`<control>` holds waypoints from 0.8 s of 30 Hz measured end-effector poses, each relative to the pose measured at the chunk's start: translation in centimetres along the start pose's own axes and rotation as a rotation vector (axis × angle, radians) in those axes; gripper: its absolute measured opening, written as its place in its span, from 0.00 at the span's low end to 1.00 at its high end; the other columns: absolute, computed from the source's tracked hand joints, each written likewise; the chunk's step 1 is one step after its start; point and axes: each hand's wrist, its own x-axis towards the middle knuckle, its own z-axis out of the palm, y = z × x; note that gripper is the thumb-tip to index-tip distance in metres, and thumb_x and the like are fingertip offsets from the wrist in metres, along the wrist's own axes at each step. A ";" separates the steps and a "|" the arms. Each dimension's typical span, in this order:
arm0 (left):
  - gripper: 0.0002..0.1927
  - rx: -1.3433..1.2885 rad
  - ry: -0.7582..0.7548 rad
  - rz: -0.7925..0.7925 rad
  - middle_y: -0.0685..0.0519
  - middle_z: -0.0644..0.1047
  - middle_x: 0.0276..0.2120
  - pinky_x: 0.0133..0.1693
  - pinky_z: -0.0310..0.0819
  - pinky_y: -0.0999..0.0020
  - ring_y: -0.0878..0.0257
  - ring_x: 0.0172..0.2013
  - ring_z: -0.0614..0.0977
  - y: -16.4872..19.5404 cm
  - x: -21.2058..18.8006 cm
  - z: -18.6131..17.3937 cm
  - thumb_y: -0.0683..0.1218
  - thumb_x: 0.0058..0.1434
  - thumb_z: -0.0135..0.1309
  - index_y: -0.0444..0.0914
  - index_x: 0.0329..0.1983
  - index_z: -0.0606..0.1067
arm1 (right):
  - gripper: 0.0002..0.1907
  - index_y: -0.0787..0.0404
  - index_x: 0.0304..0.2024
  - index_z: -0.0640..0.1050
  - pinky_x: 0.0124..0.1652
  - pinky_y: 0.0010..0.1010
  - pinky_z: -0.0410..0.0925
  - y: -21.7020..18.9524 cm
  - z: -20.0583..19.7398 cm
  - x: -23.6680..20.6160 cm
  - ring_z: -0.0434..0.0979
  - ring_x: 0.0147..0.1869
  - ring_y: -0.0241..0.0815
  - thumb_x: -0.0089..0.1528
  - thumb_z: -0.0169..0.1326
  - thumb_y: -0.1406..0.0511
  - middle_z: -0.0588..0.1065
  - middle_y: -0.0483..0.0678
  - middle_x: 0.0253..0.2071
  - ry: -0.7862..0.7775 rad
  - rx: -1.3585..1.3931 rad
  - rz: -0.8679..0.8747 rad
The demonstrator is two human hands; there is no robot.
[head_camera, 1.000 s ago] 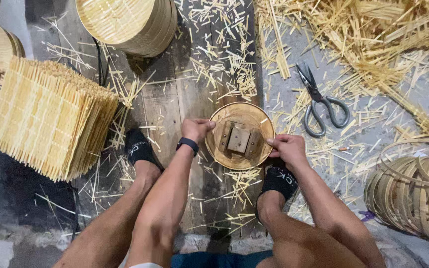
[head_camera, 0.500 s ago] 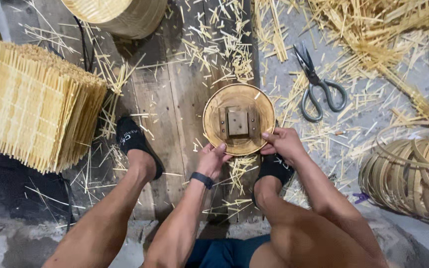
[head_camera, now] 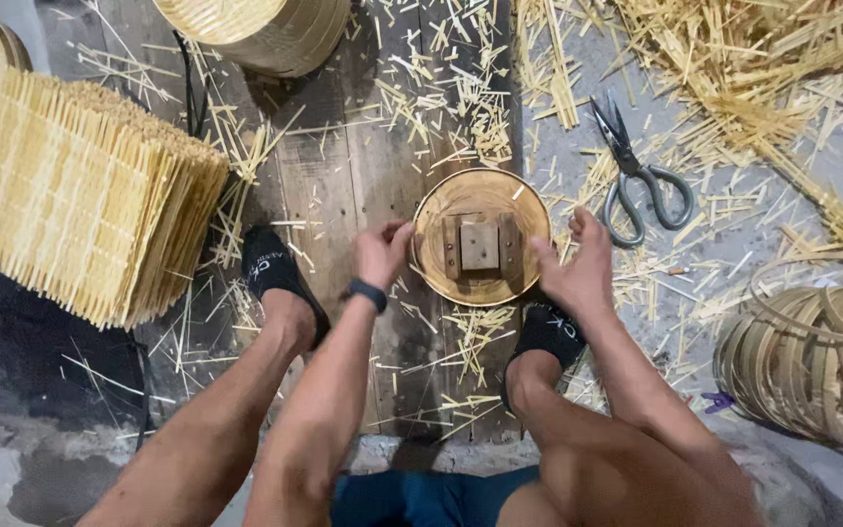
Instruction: The person sits on the floor of a bamboo workshop and trims protruding bamboo strips from woven round mats using shears, cutting over a round wooden form. They bend and fit a thin bamboo rim around a mat, press the mat flat, and stack finished woven mats with the pile of completed pieces.
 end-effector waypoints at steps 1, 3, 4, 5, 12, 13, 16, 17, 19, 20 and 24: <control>0.14 -0.116 -0.057 -0.004 0.53 0.86 0.33 0.39 0.80 0.69 0.68 0.33 0.86 0.9 1.7 -0.1 0.52 0.57 0.66 0.37 0.39 0.85 | 0.50 0.75 0.68 0.60 0.59 0.53 0.64 -1.6 -0.2 0.3 0.68 0.62 0.58 0.57 0.69 0.53 0.65 0.68 0.61 -0.101 -0.063 0.041; 0.14 -0.069 -0.066 -0.153 0.52 0.85 0.30 0.36 0.79 0.68 0.66 0.29 0.84 2.3 3.2 0.1 0.50 0.51 0.71 0.36 0.34 0.84 | 0.65 0.75 0.69 0.51 0.61 0.57 0.54 -4.8 0.4 0.7 0.55 0.70 0.64 0.49 0.74 0.47 0.55 0.71 0.67 -0.309 -0.197 0.125; 0.15 -0.047 -0.068 -0.221 0.51 0.85 0.28 0.35 0.79 0.68 0.65 0.28 0.83 3.0 3.8 0.2 0.49 0.48 0.73 0.35 0.32 0.84 | 0.67 0.75 0.69 0.50 0.63 0.57 0.53 -6.5 1.1 1.0 0.56 0.69 0.65 0.47 0.73 0.44 0.56 0.70 0.66 -0.319 -0.214 0.079; 0.14 -0.051 -0.040 -0.236 0.50 0.84 0.27 0.34 0.79 0.67 0.65 0.27 0.82 3.5 4.1 0.2 0.49 0.48 0.73 0.34 0.30 0.84 | 0.68 0.75 0.68 0.50 0.64 0.57 0.53 -7.9 1.8 1.0 0.56 0.68 0.65 0.46 0.73 0.42 0.57 0.70 0.64 -0.329 -0.230 0.038; 0.13 -0.061 -0.004 -0.301 0.52 0.83 0.24 0.32 0.76 0.68 0.67 0.24 0.79 3.3 4.1 0.8 0.48 0.46 0.75 0.36 0.26 0.83 | 0.76 0.75 0.68 0.46 0.63 0.59 0.52 -12.0 3.1 0.2 0.54 0.68 0.68 0.38 0.74 0.40 0.57 0.71 0.63 -0.224 -0.235 0.072; 0.13 -0.070 -0.019 -0.276 0.51 0.83 0.25 0.32 0.76 0.68 0.67 0.25 0.79 3.2 4.0 1.1 0.48 0.46 0.74 0.36 0.26 0.82 | 0.73 0.73 0.69 0.45 0.63 0.58 0.53 -11.9 2.9 0.4 0.56 0.68 0.67 0.39 0.73 0.43 0.58 0.70 0.63 -0.242 -0.223 0.081; 0.10 -0.287 -0.016 -0.190 0.56 0.84 0.29 0.36 0.75 0.73 0.71 0.31 0.80 2.7 2.8 2.1 0.50 0.57 0.68 0.38 0.33 0.84 | 0.65 0.68 0.72 0.45 0.63 0.54 0.59 -11.4 2.3 0.8 0.61 0.67 0.63 0.44 0.68 0.52 0.62 0.65 0.62 -0.243 -0.092 0.137; 0.12 -0.445 -0.037 -0.232 0.56 0.81 0.29 0.34 0.72 0.72 0.69 0.30 0.78 2.8 2.0 1.9 0.50 0.60 0.67 0.37 0.35 0.82 | 0.62 0.67 0.74 0.45 0.64 0.52 0.61 -11.0 2.1 0.9 0.65 0.66 0.61 0.46 0.64 0.54 0.64 0.64 0.61 -0.211 0.013 0.171; 0.15 -0.764 -0.080 -0.307 0.54 0.75 0.30 0.30 0.66 0.70 0.66 0.29 0.72 4.1 0.0 0.7 0.52 0.66 0.66 0.35 0.38 0.78 | 0.57 0.67 0.75 0.45 0.65 0.49 0.61 -10.0 1.9 0.8 0.66 0.67 0.60 0.52 0.60 0.58 0.66 0.63 0.62 -0.165 0.125 0.100; 0.14 -0.681 -0.008 -0.217 0.55 0.77 0.32 0.32 0.70 0.71 0.67 0.30 0.74 5.2 -1.1 -0.1 0.52 0.64 0.65 0.36 0.41 0.77 | 0.55 0.69 0.75 0.44 0.67 0.49 0.60 -9.5 1.9 0.7 0.65 0.69 0.61 0.54 0.59 0.60 0.64 0.65 0.63 -0.153 0.133 -0.003; 0.20 -0.476 0.156 0.144 0.54 0.79 0.38 0.39 0.79 0.73 0.66 0.36 0.80 11.1 -5.7 -1.8 0.53 0.62 0.61 0.38 0.51 0.74 | 0.53 0.68 0.77 0.39 0.72 0.46 0.56 -7.1 1.9 0.4 0.63 0.73 0.60 0.58 0.51 0.61 0.60 0.66 0.69 -0.319 0.446 0.044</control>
